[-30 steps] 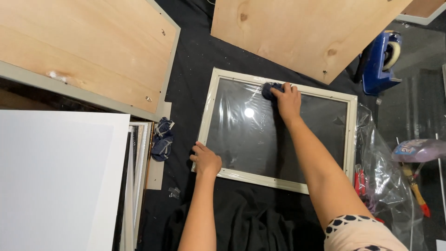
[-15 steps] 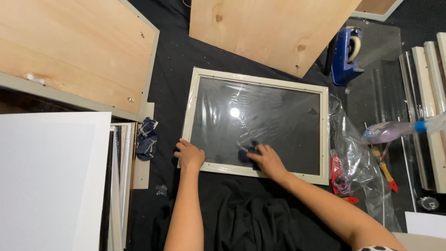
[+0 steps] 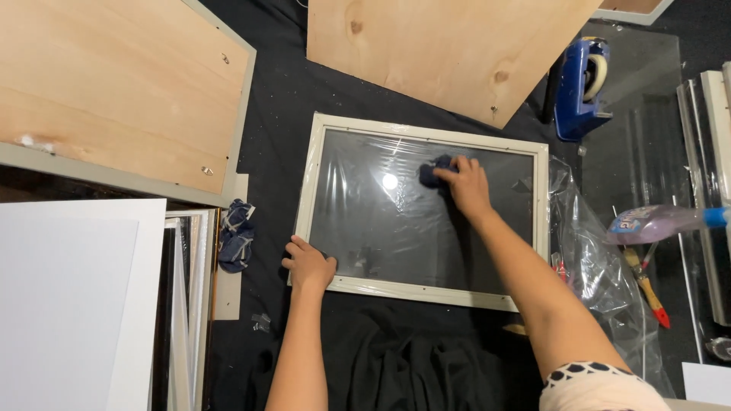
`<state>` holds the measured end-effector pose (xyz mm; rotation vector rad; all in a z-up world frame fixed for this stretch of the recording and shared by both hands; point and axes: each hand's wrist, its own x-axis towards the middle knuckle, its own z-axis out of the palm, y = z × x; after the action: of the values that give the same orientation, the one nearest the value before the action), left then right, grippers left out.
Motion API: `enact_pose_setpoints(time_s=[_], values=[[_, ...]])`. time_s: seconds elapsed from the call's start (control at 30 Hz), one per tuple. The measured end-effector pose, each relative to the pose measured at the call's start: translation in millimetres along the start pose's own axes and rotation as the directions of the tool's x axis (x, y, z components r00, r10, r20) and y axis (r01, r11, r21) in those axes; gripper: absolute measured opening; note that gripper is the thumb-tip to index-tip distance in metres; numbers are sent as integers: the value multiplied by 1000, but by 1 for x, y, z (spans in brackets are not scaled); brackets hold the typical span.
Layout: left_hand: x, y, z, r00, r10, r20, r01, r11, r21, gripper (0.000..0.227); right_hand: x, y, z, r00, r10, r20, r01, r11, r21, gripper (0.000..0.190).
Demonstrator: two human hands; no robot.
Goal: Cleaning a plastic-covered backing board by wiping it with a cloth and then using a brush to remove dust.
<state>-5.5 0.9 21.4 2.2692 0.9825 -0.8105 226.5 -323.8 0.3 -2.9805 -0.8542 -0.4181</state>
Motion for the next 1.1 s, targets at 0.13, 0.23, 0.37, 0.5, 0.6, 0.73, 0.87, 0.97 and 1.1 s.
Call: enact_pose_setpoints(time_s=[0.13, 0.23, 0.37, 0.5, 0.6, 0.73, 0.87, 0.97, 1.1], values=[[2, 1, 0, 1000, -7, 1, 7, 1000, 13, 95, 47, 20, 18, 996, 56, -69, -62, 994, -87, 15], [3, -2, 5, 1000, 3, 6, -3, 1000, -6, 97, 40, 13, 36, 962, 268, -54, -261, 958, 120, 18], [4, -2, 4, 999, 17, -29, -17, 1000, 1, 98, -1, -10, 15, 950, 312, 18, -304, 910, 282, 22], [11, -5, 10, 998, 26, -52, -26, 1000, -5, 97, -79, -30, -40, 954, 121, 275, -195, 946, 260, 24], [4, -4, 5, 998, 22, -53, -24, 999, -28, 95, -148, -39, -72, 929, -101, 357, 11, 969, 246, 17], [9, -5, 8, 998, 24, -52, -25, 999, -30, 94, -182, -40, -109, 875, -227, 428, 110, 953, 281, 11], [4, -4, 4, 998, 16, -54, -17, 1000, -25, 92, -148, -29, -94, 932, -217, 291, 173, 970, 171, 14], [2, -3, 4, 998, 9, -54, -11, 1000, -26, 92, -101, -12, -60, 987, -54, 151, 37, 993, 111, 14], [2, 2, 7, 999, -18, -51, 19, 1000, 23, 94, -25, 17, -23, 985, 165, -56, -162, 985, 54, 11]])
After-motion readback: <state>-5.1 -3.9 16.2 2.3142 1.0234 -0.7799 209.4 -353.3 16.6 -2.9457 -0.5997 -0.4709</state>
